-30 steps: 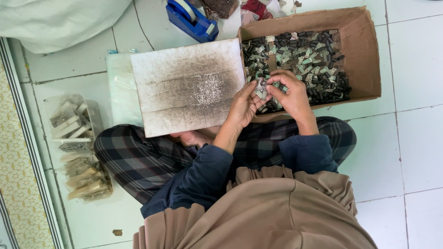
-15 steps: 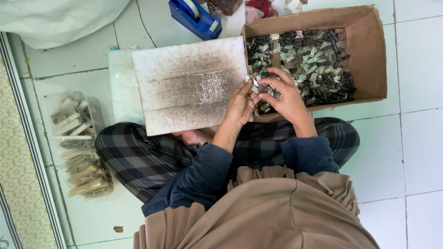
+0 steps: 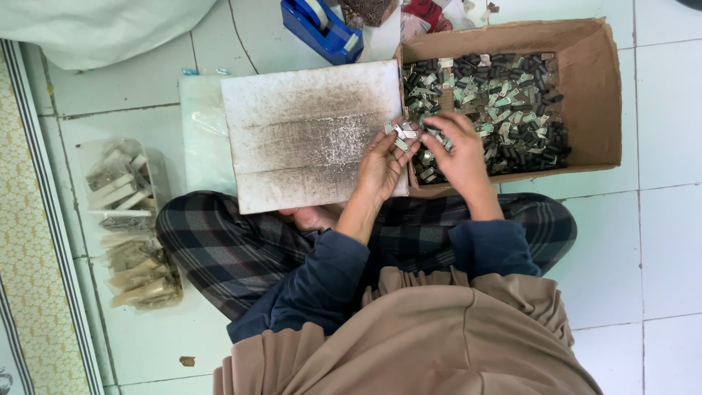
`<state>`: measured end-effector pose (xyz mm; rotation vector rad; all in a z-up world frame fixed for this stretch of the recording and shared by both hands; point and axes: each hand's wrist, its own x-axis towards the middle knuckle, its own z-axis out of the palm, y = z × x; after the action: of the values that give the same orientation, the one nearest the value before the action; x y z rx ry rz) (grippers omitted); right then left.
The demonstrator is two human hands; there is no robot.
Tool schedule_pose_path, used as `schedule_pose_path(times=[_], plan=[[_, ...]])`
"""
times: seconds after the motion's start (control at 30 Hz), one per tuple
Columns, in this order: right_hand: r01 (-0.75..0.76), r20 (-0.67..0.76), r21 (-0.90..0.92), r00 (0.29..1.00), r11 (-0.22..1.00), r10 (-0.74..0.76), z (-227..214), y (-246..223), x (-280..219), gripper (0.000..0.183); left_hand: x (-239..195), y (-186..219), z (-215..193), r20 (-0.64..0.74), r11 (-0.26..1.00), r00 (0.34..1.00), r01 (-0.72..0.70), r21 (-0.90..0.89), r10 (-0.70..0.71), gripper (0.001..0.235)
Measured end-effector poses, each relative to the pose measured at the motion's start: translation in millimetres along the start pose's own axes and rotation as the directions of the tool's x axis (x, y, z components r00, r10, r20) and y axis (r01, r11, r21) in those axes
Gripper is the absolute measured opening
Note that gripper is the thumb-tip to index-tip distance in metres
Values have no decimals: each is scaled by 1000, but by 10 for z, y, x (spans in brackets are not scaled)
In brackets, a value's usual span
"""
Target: A person sitting on the floor is picking small metal parts from a cardboard box and placing them into a small plastic bag for packaging.
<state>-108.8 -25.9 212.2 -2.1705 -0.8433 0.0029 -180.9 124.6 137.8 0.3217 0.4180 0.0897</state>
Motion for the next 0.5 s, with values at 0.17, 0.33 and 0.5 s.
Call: schedule_pose_path(times=[0.17,0.33,0.5], plan=[[79,-30,-15,996,997,-80,640,-221,113,27,6,166,-222,-133,991,985,-97,88,108,29],[181,-35,74,983,981,-179,1126,-645,305,35,-317,811,-46,-166,806,880,-314,501,446,36],[159,30,187,985,969,-168,1160,-834,381,31,-564,1208,75,-185,607,835,-207,767,518,50]])
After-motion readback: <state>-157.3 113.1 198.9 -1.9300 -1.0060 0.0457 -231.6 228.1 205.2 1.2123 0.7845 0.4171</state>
